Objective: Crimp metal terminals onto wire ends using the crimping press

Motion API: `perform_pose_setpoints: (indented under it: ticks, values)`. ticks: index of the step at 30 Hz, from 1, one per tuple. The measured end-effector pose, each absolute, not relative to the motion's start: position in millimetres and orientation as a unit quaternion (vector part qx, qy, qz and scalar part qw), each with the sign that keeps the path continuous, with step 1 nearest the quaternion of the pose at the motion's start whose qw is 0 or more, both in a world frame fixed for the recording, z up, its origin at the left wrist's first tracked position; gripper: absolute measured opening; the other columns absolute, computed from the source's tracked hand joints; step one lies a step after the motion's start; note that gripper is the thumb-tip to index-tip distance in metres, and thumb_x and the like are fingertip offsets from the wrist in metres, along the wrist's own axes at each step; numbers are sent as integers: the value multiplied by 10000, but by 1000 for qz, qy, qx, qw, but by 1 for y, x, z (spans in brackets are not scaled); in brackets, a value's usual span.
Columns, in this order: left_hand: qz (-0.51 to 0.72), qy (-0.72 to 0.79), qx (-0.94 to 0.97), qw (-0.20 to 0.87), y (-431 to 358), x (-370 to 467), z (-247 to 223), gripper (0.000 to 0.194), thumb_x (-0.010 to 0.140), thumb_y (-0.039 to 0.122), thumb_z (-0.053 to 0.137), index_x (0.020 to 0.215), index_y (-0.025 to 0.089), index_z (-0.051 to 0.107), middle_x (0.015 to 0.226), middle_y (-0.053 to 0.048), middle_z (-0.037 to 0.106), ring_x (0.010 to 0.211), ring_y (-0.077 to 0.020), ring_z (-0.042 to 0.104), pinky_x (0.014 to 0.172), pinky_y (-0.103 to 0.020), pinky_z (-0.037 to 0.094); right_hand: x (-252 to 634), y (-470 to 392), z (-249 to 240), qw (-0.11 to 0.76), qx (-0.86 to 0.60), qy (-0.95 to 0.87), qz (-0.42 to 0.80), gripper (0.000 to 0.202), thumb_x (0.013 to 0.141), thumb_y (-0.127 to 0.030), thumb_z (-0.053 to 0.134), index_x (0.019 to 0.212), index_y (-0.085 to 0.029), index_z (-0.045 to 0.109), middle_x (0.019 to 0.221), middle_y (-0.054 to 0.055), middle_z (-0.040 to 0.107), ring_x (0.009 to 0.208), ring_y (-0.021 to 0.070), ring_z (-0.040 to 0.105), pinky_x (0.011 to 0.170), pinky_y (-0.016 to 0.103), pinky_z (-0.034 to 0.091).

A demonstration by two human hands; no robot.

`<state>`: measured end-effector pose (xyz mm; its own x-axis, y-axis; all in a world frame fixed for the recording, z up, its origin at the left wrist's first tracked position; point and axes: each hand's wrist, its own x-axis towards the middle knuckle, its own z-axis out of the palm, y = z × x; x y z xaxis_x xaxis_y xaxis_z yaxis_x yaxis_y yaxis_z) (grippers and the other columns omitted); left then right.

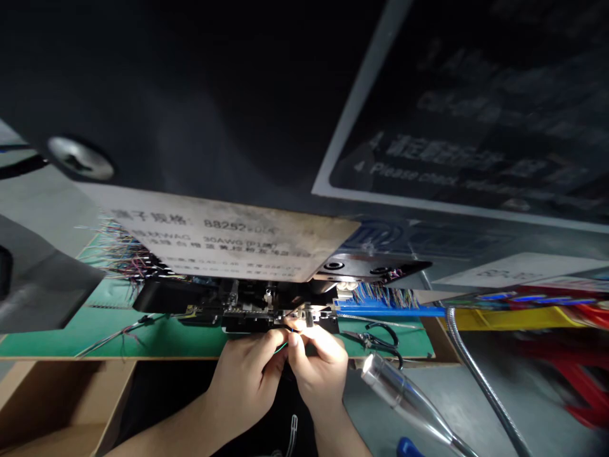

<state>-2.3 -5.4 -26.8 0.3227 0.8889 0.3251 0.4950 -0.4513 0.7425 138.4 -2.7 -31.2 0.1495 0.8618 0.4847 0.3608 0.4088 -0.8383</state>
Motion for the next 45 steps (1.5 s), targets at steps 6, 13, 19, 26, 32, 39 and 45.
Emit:
perform_pose_setpoints:
  ticks: [6, 13, 19, 26, 32, 39, 45]
  values:
    - [365, 454, 768, 266, -4, -1, -27, 174, 917, 142, 458, 944, 225, 608, 794, -20, 738, 717, -200, 724, 634, -273, 536, 139, -3, -34, 573, -497, -612, 222, 139, 843, -142, 640, 939, -181, 731, 615, -5, 658, 481, 137, 569, 492, 263, 503]
    - [365, 448, 764, 287, -4, -3, -26, 164, 945, 188, 475, 1042, 241, 597, 933, -21, 766, 804, -200, 736, 693, -278, 549, 139, -7, -37, 578, -495, -602, 242, 178, 823, -181, 663, 1001, -198, 662, 539, -59, 537, 459, 136, 523, 510, 266, 498]
    - [343, 453, 774, 280, -1, -1, -27, 176, 944, 162, 441, 909, 220, 604, 796, -25, 746, 719, -203, 723, 633, -275, 534, 137, -4, -32, 566, -524, -584, 253, 56, 846, -176, 636, 891, -195, 664, 530, -59, 490, 441, 120, 473, 471, 244, 474]
    - [352, 449, 774, 274, -3, -3, -27, 185, 939, 145, 449, 956, 236, 610, 830, -12, 747, 734, -195, 722, 655, -273, 532, 137, -4, -30, 574, -516, -588, 239, 72, 851, -160, 629, 832, -185, 694, 610, -4, 622, 494, 138, 551, 490, 257, 492]
    - [354, 447, 767, 295, -4, -4, -24, 177, 948, 150, 446, 927, 230, 603, 846, -11, 750, 764, -199, 725, 669, -277, 534, 135, -4, -35, 591, -524, -563, 242, 59, 825, -170, 676, 876, -194, 695, 521, -50, 535, 463, 138, 527, 508, 263, 495]
    - [353, 444, 759, 320, -4, -5, -22, 177, 941, 152, 449, 931, 231, 606, 861, -20, 750, 768, -196, 720, 652, -261, 525, 134, -7, -37, 604, -526, -535, 269, 93, 819, -152, 681, 891, -204, 651, 513, -84, 459, 438, 110, 464, 486, 232, 475]
    - [357, 438, 750, 344, -4, -5, -22, 158, 941, 153, 464, 948, 235, 598, 900, -13, 759, 789, -181, 726, 650, -234, 516, 134, -7, -35, 607, -521, -537, 268, 83, 805, -131, 694, 798, -193, 639, 537, -66, 496, 470, 108, 498, 514, 224, 495]
